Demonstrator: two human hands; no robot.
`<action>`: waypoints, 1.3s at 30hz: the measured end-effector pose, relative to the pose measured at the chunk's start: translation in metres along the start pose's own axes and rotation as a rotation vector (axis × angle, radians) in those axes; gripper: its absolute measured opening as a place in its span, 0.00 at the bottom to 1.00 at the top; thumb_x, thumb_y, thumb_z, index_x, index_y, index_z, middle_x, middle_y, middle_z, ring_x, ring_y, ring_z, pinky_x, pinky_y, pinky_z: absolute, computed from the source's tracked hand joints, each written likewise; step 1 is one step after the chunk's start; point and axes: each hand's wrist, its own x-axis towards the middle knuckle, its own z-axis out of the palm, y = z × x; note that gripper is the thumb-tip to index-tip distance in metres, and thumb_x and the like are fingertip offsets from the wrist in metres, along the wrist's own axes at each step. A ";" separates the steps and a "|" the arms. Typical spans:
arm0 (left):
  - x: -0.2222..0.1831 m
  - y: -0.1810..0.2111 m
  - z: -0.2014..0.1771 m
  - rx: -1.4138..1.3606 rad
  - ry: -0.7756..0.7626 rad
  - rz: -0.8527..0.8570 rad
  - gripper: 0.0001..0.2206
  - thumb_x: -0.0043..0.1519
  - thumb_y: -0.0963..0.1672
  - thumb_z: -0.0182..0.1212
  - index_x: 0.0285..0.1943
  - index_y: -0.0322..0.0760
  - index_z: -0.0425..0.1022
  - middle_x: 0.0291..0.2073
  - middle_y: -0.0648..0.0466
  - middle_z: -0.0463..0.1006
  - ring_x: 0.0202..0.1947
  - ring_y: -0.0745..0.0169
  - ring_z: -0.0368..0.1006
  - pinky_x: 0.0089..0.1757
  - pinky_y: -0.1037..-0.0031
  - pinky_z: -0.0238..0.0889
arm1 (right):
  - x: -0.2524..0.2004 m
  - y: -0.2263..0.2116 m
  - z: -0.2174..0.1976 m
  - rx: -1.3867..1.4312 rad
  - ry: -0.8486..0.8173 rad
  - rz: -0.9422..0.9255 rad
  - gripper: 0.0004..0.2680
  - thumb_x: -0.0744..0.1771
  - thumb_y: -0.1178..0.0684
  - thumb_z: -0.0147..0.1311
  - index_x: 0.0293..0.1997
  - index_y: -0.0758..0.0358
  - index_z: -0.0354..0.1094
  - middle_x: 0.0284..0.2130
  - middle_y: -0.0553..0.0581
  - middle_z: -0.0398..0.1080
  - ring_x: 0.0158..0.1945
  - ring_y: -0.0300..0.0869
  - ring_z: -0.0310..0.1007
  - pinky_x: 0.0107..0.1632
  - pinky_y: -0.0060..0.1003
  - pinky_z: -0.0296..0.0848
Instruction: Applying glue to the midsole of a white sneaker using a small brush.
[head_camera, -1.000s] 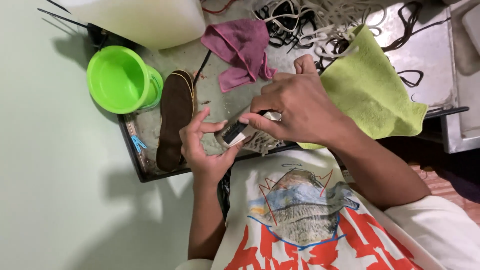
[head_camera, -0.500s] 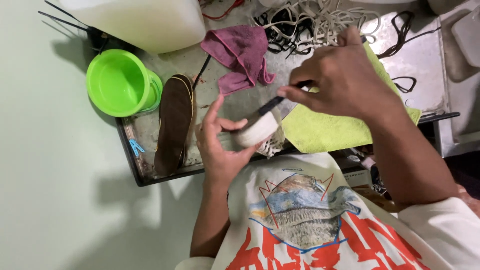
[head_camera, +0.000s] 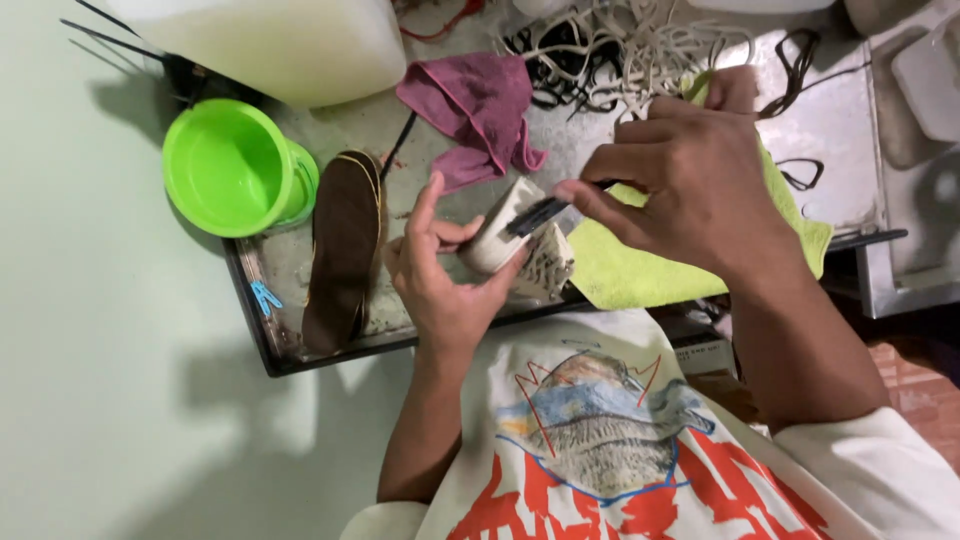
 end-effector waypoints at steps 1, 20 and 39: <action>0.002 0.000 0.001 -0.013 -0.006 -0.002 0.41 0.50 0.41 0.83 0.74 0.30 0.66 0.37 0.58 0.83 0.36 0.66 0.80 0.49 0.69 0.74 | 0.003 -0.001 -0.001 -0.007 0.012 -0.010 0.15 0.74 0.34 0.57 0.36 0.45 0.84 0.21 0.42 0.74 0.29 0.41 0.64 0.54 0.49 0.54; -0.009 -0.003 0.005 0.024 0.016 -0.017 0.41 0.56 0.49 0.86 0.73 0.30 0.65 0.39 0.55 0.85 0.35 0.67 0.80 0.41 0.72 0.76 | -0.013 -0.012 0.015 0.080 0.060 -0.016 0.14 0.72 0.34 0.58 0.32 0.43 0.83 0.19 0.43 0.72 0.29 0.44 0.60 0.54 0.49 0.53; -0.018 0.010 -0.018 0.098 0.007 -0.057 0.42 0.54 0.53 0.85 0.72 0.30 0.67 0.34 0.59 0.82 0.35 0.70 0.83 0.49 0.72 0.70 | -0.048 -0.001 0.072 0.431 0.071 0.229 0.12 0.71 0.40 0.60 0.31 0.51 0.79 0.27 0.43 0.77 0.31 0.37 0.63 0.54 0.46 0.47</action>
